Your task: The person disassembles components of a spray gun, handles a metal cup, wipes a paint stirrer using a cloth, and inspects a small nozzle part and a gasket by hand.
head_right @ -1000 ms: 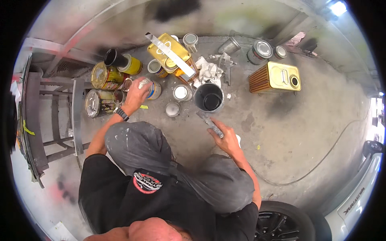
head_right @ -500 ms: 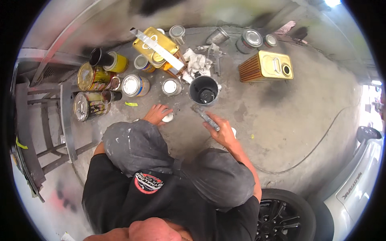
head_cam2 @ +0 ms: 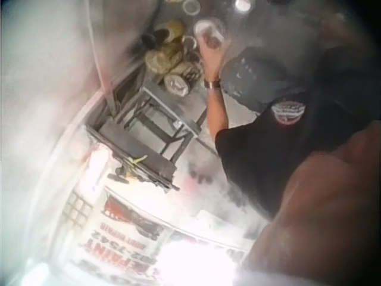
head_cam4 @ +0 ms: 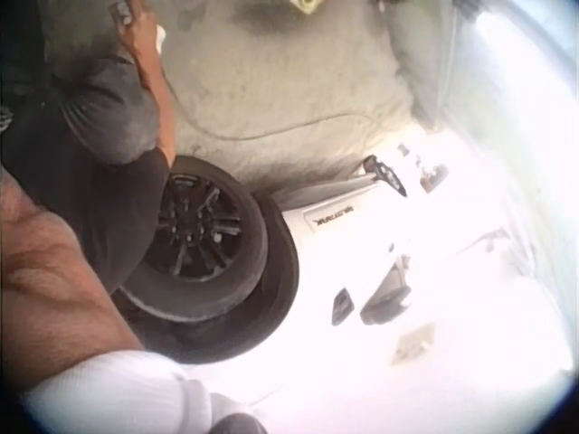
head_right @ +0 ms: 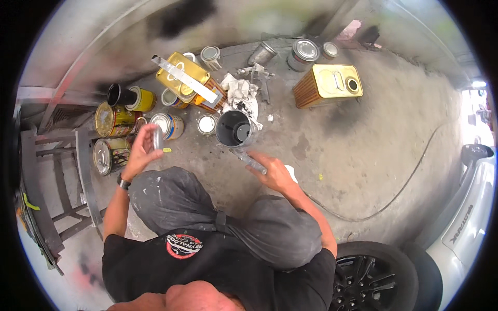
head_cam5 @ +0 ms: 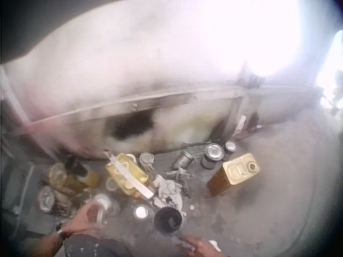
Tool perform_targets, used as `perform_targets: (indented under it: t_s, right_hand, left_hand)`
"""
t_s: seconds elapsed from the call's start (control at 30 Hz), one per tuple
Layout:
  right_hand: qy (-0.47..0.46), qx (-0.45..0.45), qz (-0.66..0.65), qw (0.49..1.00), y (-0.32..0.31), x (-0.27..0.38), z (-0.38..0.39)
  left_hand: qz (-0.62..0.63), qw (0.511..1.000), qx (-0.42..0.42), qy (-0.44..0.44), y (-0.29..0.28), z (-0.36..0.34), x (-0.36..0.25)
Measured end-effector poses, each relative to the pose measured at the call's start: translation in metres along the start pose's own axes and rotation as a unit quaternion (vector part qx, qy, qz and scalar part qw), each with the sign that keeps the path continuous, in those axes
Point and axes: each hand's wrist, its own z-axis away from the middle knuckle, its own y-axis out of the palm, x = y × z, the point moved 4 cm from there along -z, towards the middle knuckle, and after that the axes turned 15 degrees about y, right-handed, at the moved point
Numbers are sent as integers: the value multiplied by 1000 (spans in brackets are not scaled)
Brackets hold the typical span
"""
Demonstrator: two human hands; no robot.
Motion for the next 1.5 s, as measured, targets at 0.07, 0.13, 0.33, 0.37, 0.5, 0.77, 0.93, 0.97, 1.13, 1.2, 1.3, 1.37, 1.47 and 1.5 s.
perform_targets:
  t_s: [0.07, 0.13, 0.33, 0.37, 0.5, 0.77, 0.93, 0.97, 1.13, 1.2, 1.3, 1.37, 1.47, 1.5]
  right_hand:
    - [-6, -1, 4, 1000, -3, 8, -1]
    - [-9, 0, -2, 1000, -5, 13, 0]
    - [4, 14, -10, 1000, -11, 33, -2]
    - [0, 19, -4, 1000, -11, 34, -2]
    - [-3, 11, -32, 999, -14, 49, 0]
    - [-38, 0, 6, 999, -15, 63, -4]
    - [0, 48, 29, 998, -14, 66, -5]
    - [4, 50, 37, 998, -14, 66, -6]
    - [-28, 25, 26, 999, -23, 76, -5]
    - [-20, 29, 34, 999, -30, 78, -4]
    - [-21, 24, 47, 998, -40, 84, -2]
    - [31, 63, 69, 995, -43, 88, -4]
    - [14, 77, 58, 995, -42, 115, -13]
    - [-7, 88, 68, 994, -38, 127, -15]
  left_hand:
    - [82, 988, -28, 127, 12, -28, -75]
    - [80, 982, 0, 168, 26, -52, -110]
    - [57, 950, 71, 297, 93, -97, -134]
    - [33, 951, 75, 299, 101, -99, -134]
    - [-36, 953, 57, 296, 106, -90, -132]
    - [-208, 905, 71, 364, 108, -81, -142]
    - [-295, 867, 84, 392, 105, -74, -141]
    - [-298, 863, 84, 399, 107, -74, -143]
    - [-279, 875, 57, 391, 104, -75, -155]
    - [-279, 863, 83, 414, 105, -79, -159]
    - [-272, 861, 86, 420, 106, -83, -164]
    - [-279, 857, 72, 428, 106, -88, -167]
    - [-302, 845, 29, 440, 85, -87, -171]
    - [-318, 839, 0, 441, 70, -80, -170]
